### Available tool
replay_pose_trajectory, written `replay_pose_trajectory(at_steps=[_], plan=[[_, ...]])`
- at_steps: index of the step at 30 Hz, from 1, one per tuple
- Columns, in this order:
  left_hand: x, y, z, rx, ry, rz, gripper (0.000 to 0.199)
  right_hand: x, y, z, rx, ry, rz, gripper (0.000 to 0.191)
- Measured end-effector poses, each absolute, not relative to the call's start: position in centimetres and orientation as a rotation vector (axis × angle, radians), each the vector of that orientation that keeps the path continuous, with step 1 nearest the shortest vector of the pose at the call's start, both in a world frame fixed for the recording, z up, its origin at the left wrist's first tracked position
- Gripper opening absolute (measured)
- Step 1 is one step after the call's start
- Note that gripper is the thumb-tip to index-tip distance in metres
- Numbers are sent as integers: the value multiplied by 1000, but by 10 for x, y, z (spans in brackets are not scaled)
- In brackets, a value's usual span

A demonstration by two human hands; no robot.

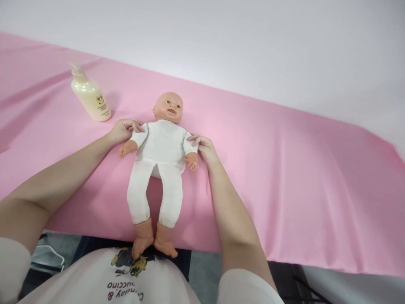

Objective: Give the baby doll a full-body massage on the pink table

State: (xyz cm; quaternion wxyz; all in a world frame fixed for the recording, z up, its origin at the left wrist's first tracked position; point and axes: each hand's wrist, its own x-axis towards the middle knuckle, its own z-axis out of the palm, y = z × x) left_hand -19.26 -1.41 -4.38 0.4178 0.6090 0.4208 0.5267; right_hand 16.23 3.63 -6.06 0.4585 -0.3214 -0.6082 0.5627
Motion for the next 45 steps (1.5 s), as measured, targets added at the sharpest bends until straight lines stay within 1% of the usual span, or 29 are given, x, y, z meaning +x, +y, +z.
replay_pose_trajectory(at_steps=[2,4,9,12,16,20,23,26,30,33,35,38,41,43,45], plan=[[-194,-14,-44,1622,1062,1302,12,166,37,-60,-772,-1514,1444,20],[-196,-13,-45,1713,1075,1289,13,169,38,-59,-771,-1540,1471,18],[-202,-8,-47,1897,1106,1230,22,173,41,-59,-801,-1678,1460,13],[-201,-6,-48,1991,1114,1222,31,172,42,-58,-852,-1809,1394,10],[-198,-5,-48,2093,1096,1250,36,171,41,-56,-876,-1935,1267,8],[-197,-4,-49,2113,1098,1239,43,172,40,-53,-846,-2008,1275,7],[-197,-3,-49,2117,1074,1245,43,173,40,-51,-843,-2022,1286,7],[-197,-4,-49,2131,1050,1262,36,173,40,-53,-843,-2026,1279,7],[-197,-7,-49,2091,1139,1252,28,172,40,-57,-816,-1940,1301,12],[-199,-9,-51,1938,1160,1256,20,172,40,-59,-850,-1813,1379,33],[-200,-10,-52,1779,1144,1261,15,173,40,-60,-863,-1761,1409,40],[-201,-10,-52,1597,1162,1278,25,174,40,-61,-861,-1719,1410,35],[-200,-11,-47,1574,1165,1290,38,176,41,-64,-878,-1674,1362,32],[-198,-11,-43,1612,1164,1313,41,176,45,-66,-921,-1704,1268,34],[-197,-10,-41,1621,1154,1340,43,176,49,-67,-965,-1778,1154,40]])
